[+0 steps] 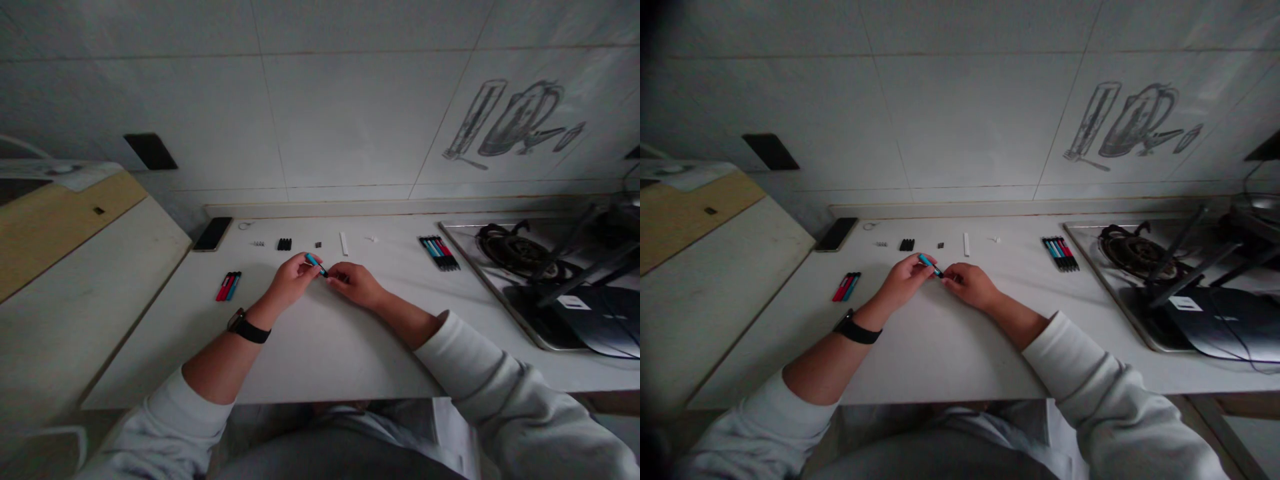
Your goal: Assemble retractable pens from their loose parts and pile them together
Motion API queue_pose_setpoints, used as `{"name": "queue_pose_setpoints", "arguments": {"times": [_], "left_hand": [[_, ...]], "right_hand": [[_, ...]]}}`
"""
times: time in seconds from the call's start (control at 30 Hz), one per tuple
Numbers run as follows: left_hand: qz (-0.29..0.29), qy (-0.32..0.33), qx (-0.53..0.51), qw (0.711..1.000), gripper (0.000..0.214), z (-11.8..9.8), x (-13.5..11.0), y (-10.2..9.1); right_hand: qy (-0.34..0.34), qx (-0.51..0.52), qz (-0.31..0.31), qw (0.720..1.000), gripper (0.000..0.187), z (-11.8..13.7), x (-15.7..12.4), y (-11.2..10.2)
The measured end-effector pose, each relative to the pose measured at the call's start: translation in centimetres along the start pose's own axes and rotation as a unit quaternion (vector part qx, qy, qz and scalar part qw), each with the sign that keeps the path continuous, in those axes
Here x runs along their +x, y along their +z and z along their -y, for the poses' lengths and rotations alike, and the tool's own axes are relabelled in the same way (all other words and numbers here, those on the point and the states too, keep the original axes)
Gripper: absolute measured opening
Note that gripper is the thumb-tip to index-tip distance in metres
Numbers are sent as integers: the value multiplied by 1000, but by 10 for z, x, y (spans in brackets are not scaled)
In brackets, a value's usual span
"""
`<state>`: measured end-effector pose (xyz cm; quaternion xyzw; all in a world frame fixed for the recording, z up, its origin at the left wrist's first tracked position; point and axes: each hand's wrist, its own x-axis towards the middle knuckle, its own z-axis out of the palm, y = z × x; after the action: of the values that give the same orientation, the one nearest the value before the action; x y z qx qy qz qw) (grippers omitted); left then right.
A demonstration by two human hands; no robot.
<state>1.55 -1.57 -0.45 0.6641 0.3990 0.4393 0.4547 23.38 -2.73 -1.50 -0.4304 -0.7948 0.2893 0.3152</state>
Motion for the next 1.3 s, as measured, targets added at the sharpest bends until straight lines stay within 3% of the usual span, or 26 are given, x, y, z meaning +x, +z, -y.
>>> {"name": "queue_pose_setpoints", "arguments": {"times": [0.27,0.47,0.57,0.63,0.73,0.83,0.9,1.0,1.1,1.3], "left_hand": [[-2,-56,-81,995,41,3,-1,6],[11,-77,-165,983,43,0,-1,5],[12,-73,-159,984,44,-3,-1,4],[1,-65,-138,988,44,-4,-1,3],[-23,-57,-116,991,46,-3,0,0],[-30,-52,-116,991,47,0,1,-2],[-22,-47,-112,992,48,1,2,-1],[-6,-45,-95,994,48,2,2,0],[4,-46,-85,995,46,2,1,1],[16,-48,-70,996,41,1,1,1]], "right_hand": [[7,18,-25,1000,25,6,2,2],[49,170,73,981,42,16,-1,3],[52,188,87,977,46,16,-1,5],[47,157,56,985,43,9,2,2],[45,85,-64,993,34,-13,11,-16],[77,-5,-218,973,28,-45,18,-50],[94,-84,-266,956,27,-68,20,-72],[139,-178,-255,940,32,-97,19,-94],[167,-246,-204,933,39,-117,18,-99],[157,-315,-146,924,40,-127,22,-97]]}}
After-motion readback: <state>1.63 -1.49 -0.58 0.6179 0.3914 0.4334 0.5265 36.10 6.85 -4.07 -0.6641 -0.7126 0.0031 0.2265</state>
